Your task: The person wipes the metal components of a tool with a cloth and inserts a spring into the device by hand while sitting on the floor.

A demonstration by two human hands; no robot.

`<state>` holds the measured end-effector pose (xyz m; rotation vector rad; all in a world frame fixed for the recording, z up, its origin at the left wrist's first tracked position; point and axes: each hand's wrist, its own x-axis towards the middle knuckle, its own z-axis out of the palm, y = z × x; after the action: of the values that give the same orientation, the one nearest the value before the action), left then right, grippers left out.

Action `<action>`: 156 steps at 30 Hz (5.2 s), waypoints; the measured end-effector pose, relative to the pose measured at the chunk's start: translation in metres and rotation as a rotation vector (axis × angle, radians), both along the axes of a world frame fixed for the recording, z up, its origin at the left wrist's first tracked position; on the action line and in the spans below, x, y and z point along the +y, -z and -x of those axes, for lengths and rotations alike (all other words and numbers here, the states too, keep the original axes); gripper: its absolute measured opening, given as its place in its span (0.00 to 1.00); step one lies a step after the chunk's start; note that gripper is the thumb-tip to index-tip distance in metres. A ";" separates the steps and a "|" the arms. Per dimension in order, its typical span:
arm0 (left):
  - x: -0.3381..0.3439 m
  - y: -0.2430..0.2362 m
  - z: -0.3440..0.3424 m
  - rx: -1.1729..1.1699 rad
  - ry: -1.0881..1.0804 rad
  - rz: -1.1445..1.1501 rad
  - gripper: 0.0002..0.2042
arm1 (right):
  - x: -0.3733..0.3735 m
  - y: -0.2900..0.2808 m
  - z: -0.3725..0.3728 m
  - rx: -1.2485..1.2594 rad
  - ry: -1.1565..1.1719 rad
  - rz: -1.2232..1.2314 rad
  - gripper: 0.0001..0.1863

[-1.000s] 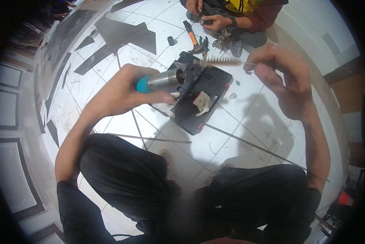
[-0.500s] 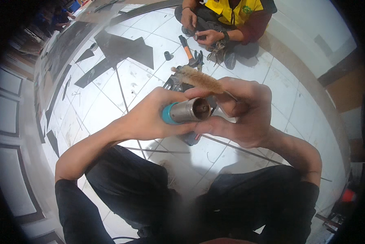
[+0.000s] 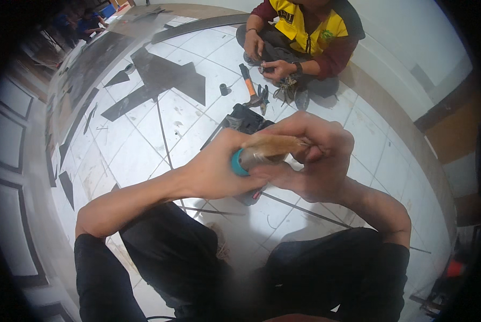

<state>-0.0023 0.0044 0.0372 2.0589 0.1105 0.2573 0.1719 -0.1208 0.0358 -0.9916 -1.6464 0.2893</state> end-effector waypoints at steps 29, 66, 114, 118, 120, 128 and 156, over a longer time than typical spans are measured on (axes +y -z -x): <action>0.024 0.002 -0.002 -0.331 0.209 -0.455 0.19 | 0.003 0.004 0.015 -0.426 -0.002 -0.257 0.23; 0.027 0.028 0.000 -0.097 0.143 -0.120 0.20 | 0.018 0.037 0.016 -0.125 0.025 -0.093 0.24; 0.033 0.030 -0.011 0.472 -0.364 0.149 0.22 | 0.023 0.056 -0.043 -0.002 0.283 0.396 0.18; 0.030 0.022 -0.010 0.530 -0.400 -0.019 0.22 | 0.020 0.054 -0.047 -0.055 0.290 0.380 0.19; 0.029 0.023 -0.012 0.517 -0.407 -0.062 0.23 | 0.020 0.059 -0.060 -0.095 0.296 0.336 0.19; 0.042 0.045 -0.018 0.544 -0.299 0.197 0.23 | 0.033 0.068 -0.050 0.296 0.273 0.519 0.21; 0.105 0.165 -0.076 0.443 -0.410 0.370 0.14 | -0.074 0.283 -0.090 -0.272 0.032 1.213 0.23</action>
<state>0.0740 0.1095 -0.1274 1.6769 0.7973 0.0197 0.2619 -0.1951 -0.2475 -2.0004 -1.6386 1.2628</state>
